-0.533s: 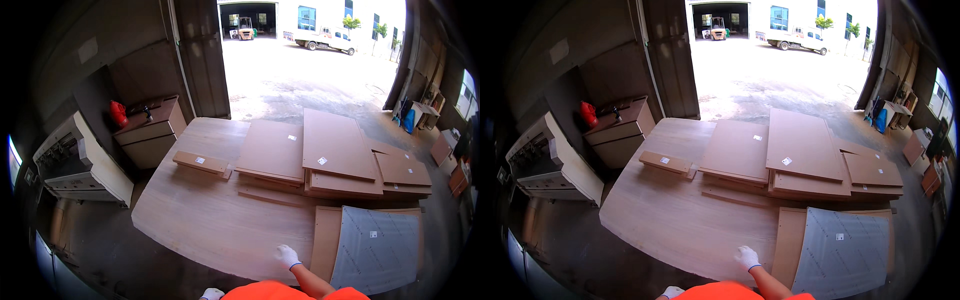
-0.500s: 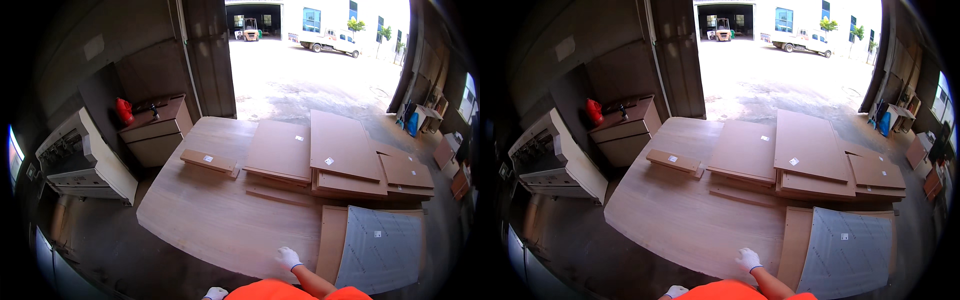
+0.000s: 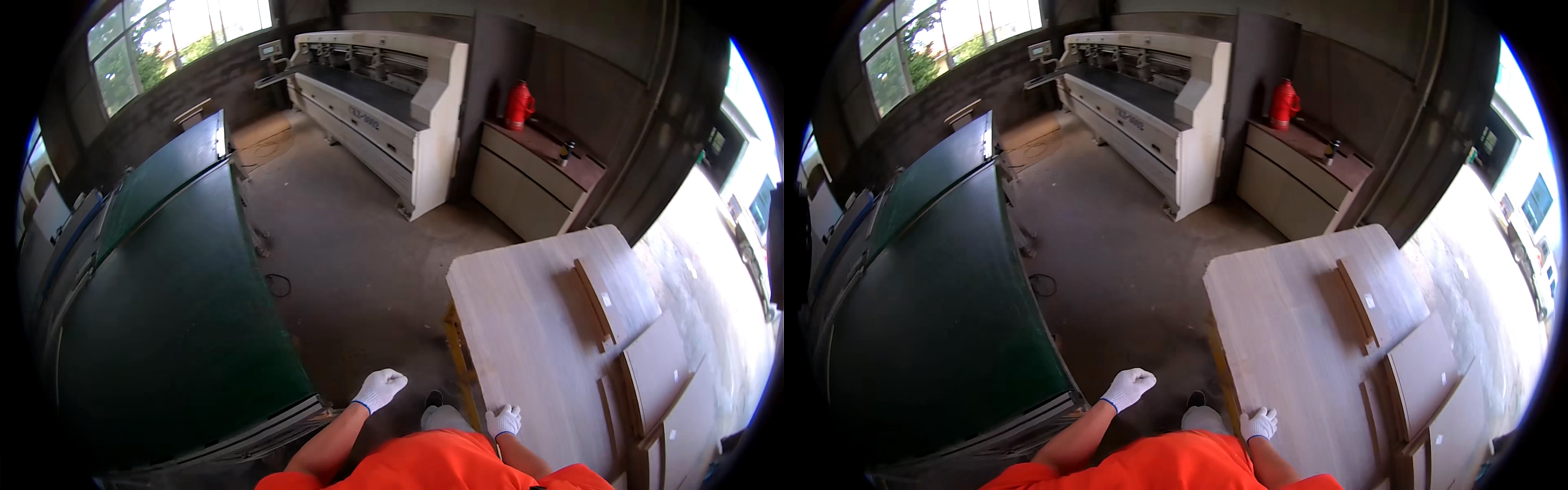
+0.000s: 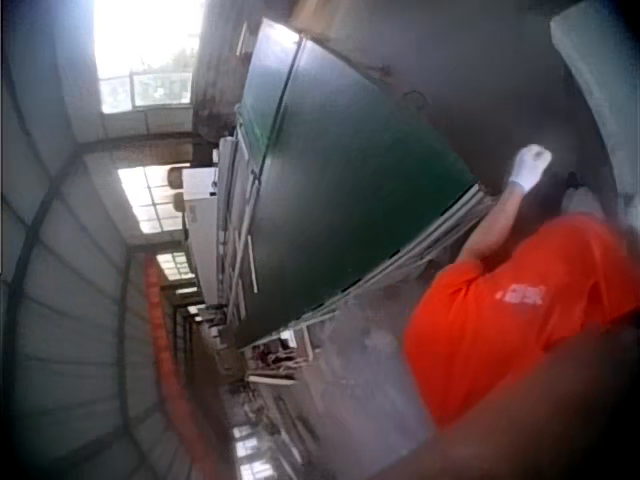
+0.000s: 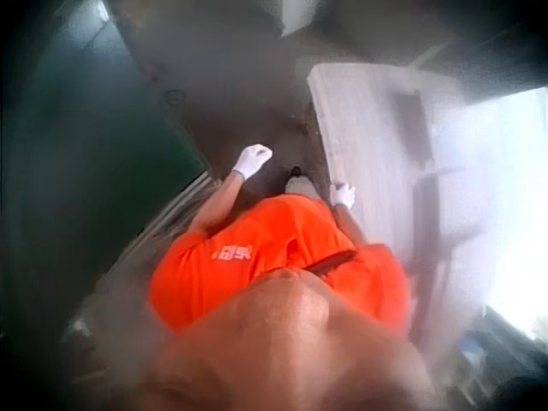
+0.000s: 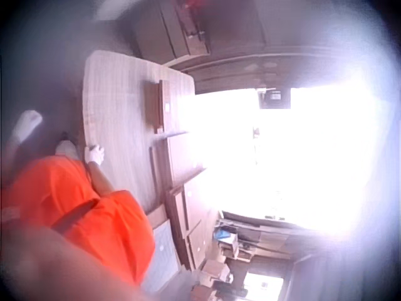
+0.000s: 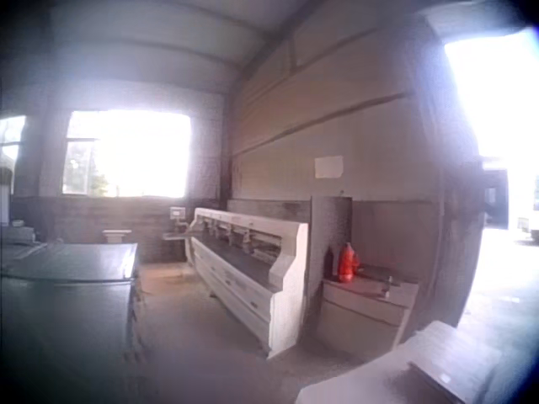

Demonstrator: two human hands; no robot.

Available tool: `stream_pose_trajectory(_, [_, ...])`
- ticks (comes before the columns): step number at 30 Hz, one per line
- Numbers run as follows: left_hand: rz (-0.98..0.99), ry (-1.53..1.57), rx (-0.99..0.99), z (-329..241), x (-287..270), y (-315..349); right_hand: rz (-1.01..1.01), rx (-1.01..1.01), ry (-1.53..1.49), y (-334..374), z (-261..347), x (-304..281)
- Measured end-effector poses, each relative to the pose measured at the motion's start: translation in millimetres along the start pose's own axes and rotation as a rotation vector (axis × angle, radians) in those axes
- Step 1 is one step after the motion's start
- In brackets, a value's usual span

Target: The person processes wooden boards using a large industrial edge-banding machine. They place a board into the machine, blow off dust using an air nozzle, and then stack the finished pieces on a nearby table.

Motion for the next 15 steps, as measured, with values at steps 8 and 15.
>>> stream_pose_trajectory(8, [-0.707, -0.293, 0.202, -53, -208, -131, -0.268, -0.351, 0.118, -153, 142, -7])
stream_pose_trajectory(15, [-0.672, -0.223, -0.263, 73, -259, -203, -0.397, -0.945, 0.252, -283, 326, -25])
Point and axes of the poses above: each hand's wrist, its own y-axis away from the middle knuckle, its own x-axis out of the palm, z = x × y, the point moved 1 cm from there along -y, towards the middle knuckle, and after that the axes turned 3 degrees about -x, right-handed, at the moved point
